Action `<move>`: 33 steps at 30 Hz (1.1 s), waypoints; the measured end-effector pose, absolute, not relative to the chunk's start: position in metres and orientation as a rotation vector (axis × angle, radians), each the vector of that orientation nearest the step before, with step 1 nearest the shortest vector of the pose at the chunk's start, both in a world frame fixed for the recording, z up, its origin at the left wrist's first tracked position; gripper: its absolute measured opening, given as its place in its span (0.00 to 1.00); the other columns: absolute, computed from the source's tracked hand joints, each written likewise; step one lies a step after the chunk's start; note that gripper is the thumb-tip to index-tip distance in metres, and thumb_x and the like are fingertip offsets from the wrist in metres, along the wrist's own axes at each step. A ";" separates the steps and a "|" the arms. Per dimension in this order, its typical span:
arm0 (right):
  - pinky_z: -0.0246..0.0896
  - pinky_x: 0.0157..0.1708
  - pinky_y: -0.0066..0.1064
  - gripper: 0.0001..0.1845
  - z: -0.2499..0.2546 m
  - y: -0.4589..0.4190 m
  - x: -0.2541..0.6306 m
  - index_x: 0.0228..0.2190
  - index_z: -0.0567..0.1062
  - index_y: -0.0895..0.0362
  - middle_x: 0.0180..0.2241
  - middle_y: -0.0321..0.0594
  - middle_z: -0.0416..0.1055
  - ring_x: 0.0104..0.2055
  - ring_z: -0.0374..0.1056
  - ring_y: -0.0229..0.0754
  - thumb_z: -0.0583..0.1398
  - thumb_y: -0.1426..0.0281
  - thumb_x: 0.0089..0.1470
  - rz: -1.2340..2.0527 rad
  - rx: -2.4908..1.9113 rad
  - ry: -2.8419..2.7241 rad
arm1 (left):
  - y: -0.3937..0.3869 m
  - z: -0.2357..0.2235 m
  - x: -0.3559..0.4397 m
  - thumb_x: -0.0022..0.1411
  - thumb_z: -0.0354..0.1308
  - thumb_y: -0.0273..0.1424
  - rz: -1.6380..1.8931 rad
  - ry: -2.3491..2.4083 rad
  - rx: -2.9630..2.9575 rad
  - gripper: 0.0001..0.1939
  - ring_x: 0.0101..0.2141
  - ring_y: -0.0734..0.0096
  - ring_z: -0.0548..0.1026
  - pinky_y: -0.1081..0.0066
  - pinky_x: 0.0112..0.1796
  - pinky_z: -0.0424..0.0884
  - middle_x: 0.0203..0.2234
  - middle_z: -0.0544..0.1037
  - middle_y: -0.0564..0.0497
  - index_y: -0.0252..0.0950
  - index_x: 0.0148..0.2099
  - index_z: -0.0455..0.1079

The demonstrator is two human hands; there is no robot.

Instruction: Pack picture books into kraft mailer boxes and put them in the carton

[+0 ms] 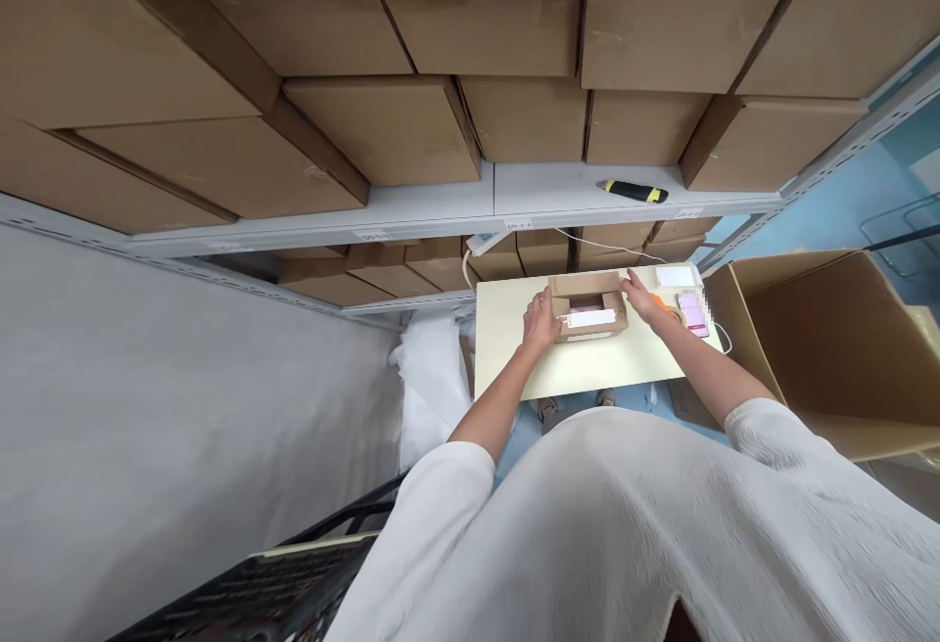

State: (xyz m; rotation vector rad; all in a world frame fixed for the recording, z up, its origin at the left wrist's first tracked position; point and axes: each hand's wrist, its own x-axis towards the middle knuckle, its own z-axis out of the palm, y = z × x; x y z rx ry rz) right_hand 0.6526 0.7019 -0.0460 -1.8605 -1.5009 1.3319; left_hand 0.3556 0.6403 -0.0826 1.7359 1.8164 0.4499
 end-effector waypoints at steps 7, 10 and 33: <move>0.70 0.66 0.51 0.34 -0.058 0.705 0.662 0.64 0.76 0.49 0.64 0.50 0.76 0.64 0.74 0.55 0.54 0.43 0.70 1.272 -1.792 -1.448 | 0.631 -0.076 0.354 0.71 0.65 0.38 0.466 1.808 1.891 0.49 0.76 0.34 0.56 0.37 0.71 0.59 0.81 0.52 0.34 0.45 0.85 0.44; 0.69 0.67 0.51 0.22 -0.065 0.700 0.664 0.48 0.83 0.53 0.56 0.52 0.80 0.60 0.75 0.56 0.59 0.51 0.67 1.156 -1.795 -1.682 | 0.627 -0.069 0.355 0.71 0.61 0.32 0.442 1.722 2.022 0.40 0.77 0.37 0.56 0.37 0.72 0.56 0.80 0.56 0.35 0.44 0.82 0.57; 0.65 0.59 0.47 0.22 -0.122 0.641 0.750 0.55 0.79 0.59 0.56 0.60 0.77 0.61 0.69 0.63 0.59 0.59 0.70 0.596 -2.337 -1.803 | 0.608 -0.081 0.392 0.78 0.49 0.29 0.083 1.599 2.310 0.31 0.73 0.45 0.67 0.49 0.72 0.62 0.73 0.70 0.36 0.36 0.78 0.64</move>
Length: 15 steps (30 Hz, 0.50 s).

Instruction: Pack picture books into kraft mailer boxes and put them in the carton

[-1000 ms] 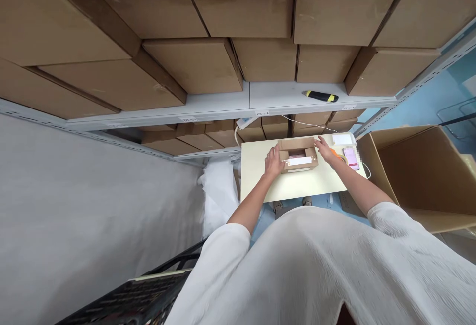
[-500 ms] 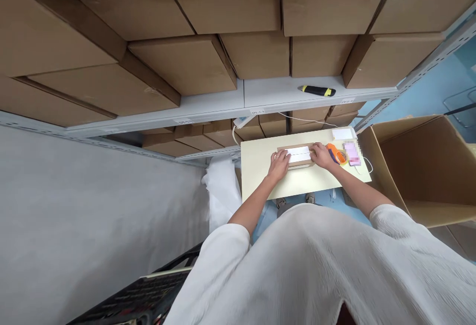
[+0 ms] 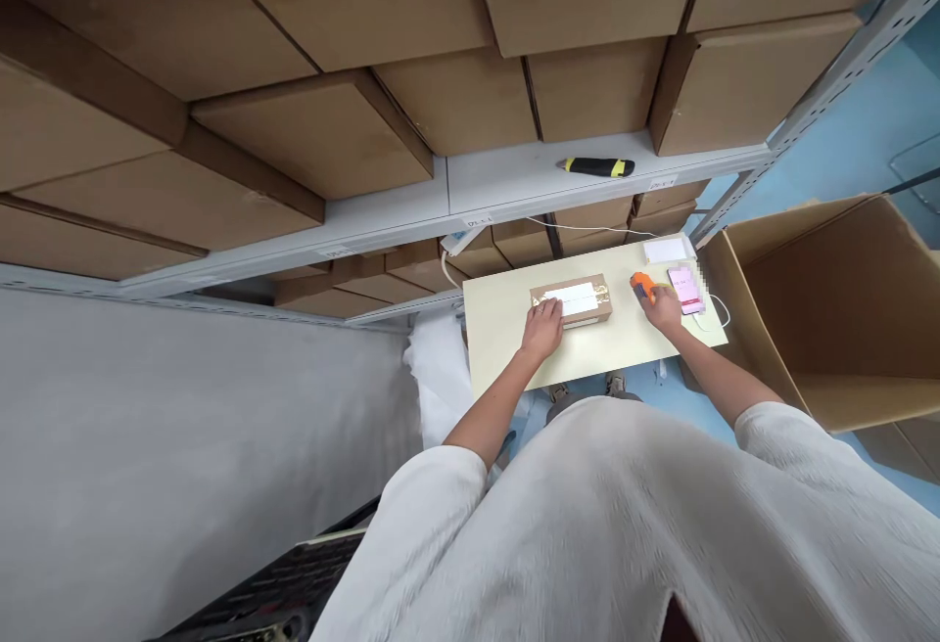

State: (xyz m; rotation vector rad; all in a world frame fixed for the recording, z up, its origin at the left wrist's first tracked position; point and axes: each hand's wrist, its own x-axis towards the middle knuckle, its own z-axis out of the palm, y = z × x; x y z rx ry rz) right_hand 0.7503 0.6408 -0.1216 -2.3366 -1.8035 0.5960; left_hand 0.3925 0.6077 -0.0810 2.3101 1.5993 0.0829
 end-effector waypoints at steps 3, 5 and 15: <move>0.66 0.55 0.45 0.20 -0.126 0.639 0.761 0.54 0.79 0.58 0.56 0.58 0.77 0.60 0.71 0.61 0.62 0.58 0.69 0.710 -2.430 -1.795 | 0.607 -0.082 0.394 0.78 0.48 0.30 0.087 1.617 2.287 0.30 0.73 0.45 0.66 0.48 0.72 0.61 0.73 0.70 0.34 0.35 0.78 0.65; 0.66 0.54 0.46 0.21 -0.128 0.641 0.761 0.55 0.78 0.59 0.53 0.58 0.77 0.59 0.73 0.62 0.64 0.58 0.69 0.778 -2.471 -1.786 | 0.607 -0.082 0.395 0.78 0.48 0.30 0.086 1.627 2.271 0.29 0.73 0.45 0.67 0.48 0.72 0.61 0.73 0.71 0.34 0.34 0.77 0.65; 0.68 0.57 0.58 0.20 -0.141 0.645 0.755 0.55 0.77 0.60 0.49 0.62 0.78 0.58 0.72 0.68 0.61 0.62 0.68 0.835 -2.475 -1.761 | 0.608 -0.086 0.394 0.77 0.49 0.30 0.086 1.652 2.212 0.30 0.73 0.45 0.65 0.48 0.72 0.61 0.73 0.70 0.36 0.37 0.77 0.66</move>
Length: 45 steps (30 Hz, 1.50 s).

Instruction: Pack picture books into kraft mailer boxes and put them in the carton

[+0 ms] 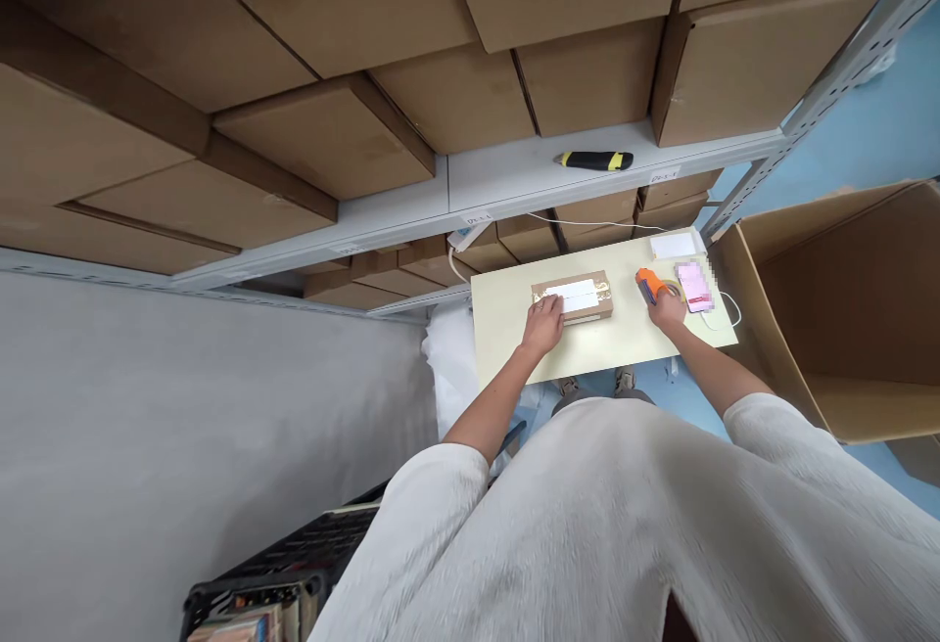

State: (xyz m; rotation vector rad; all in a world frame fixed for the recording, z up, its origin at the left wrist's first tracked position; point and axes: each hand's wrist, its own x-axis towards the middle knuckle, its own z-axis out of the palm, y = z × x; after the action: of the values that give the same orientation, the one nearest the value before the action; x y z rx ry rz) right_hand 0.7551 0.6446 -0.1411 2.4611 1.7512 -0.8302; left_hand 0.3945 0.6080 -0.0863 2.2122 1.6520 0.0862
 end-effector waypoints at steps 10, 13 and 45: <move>0.71 0.54 0.52 0.21 -0.095 0.652 0.767 0.50 0.81 0.57 0.44 0.57 0.80 0.54 0.75 0.66 0.61 0.55 0.64 -0.973 2.623 1.833 | 0.611 -0.085 0.393 0.77 0.49 0.31 0.126 1.644 2.215 0.30 0.72 0.45 0.67 0.46 0.71 0.62 0.72 0.71 0.37 0.38 0.77 0.67; 0.72 0.52 0.48 0.23 -0.065 0.667 0.769 0.50 0.81 0.56 0.45 0.52 0.83 0.49 0.76 0.60 0.61 0.53 0.63 -1.305 2.631 1.894 | 0.611 -0.085 0.392 0.77 0.49 0.31 0.148 1.631 2.215 0.29 0.72 0.44 0.67 0.47 0.71 0.62 0.72 0.71 0.37 0.38 0.76 0.68; 0.69 0.40 0.32 0.26 -0.001 0.722 0.699 0.40 0.71 0.53 0.43 0.42 0.75 0.42 0.73 0.47 0.77 0.66 0.44 -0.950 1.777 2.386 | 0.630 -0.082 0.378 0.70 0.57 0.25 0.337 1.525 2.080 0.22 0.68 0.49 0.74 0.48 0.67 0.70 0.67 0.78 0.43 0.43 0.62 0.80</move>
State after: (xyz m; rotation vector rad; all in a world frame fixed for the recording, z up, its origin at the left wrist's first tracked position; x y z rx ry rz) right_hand 0.6987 0.7216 -0.0015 1.7773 2.3863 -0.9495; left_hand 0.3776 0.6302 -0.0822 2.0800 1.5247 0.3366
